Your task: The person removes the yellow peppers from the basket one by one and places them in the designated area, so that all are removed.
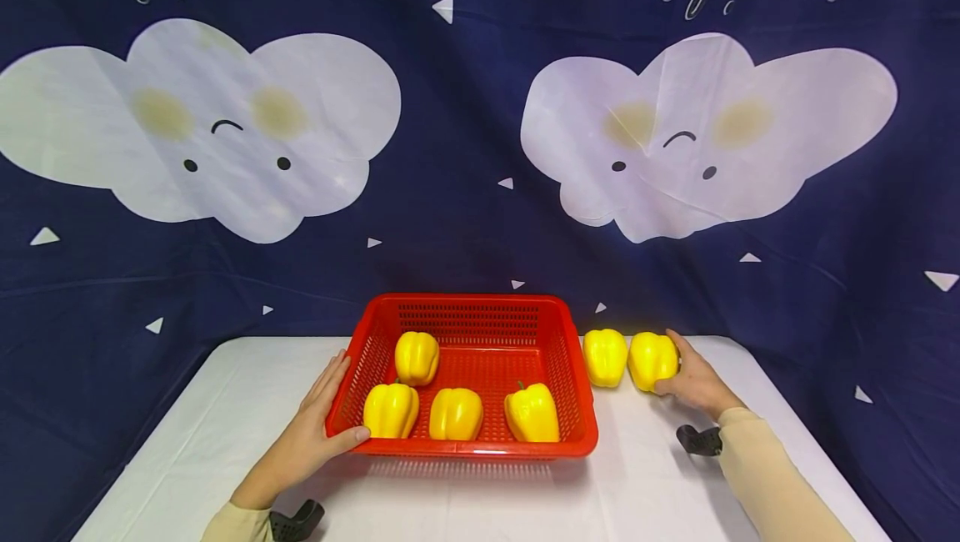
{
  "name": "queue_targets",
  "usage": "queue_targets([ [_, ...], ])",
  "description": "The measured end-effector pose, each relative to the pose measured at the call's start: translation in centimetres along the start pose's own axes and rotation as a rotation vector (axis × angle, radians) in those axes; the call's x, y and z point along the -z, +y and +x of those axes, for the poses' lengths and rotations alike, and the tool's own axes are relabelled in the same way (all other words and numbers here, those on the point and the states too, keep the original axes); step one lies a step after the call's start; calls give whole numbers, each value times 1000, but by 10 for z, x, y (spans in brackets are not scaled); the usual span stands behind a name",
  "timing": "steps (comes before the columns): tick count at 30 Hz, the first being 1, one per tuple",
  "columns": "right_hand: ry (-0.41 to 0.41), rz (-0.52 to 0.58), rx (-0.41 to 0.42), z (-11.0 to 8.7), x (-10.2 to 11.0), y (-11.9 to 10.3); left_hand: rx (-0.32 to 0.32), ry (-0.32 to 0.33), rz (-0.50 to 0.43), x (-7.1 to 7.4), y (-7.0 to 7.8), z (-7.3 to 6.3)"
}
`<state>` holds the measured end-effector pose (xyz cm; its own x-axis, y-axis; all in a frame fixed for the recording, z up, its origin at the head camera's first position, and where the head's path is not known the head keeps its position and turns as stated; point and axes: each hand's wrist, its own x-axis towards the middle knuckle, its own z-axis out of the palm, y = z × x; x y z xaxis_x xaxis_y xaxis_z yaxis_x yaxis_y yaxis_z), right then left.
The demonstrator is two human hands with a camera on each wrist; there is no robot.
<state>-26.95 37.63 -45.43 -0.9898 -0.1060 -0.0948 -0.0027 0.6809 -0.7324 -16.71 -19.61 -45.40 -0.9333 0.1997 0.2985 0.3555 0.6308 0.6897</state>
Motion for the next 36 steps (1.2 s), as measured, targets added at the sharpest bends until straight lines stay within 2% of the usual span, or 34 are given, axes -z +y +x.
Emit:
queue_targets([
  [13,-19,19,-10,0,0,0,-12,3,-1,0,1,0],
  [26,-29,39,1,-3,4,-4,6,-6,-9,0,0,0],
  [36,56,-2,33,-9,20,-16,31,-17,4,1,2,1],
])
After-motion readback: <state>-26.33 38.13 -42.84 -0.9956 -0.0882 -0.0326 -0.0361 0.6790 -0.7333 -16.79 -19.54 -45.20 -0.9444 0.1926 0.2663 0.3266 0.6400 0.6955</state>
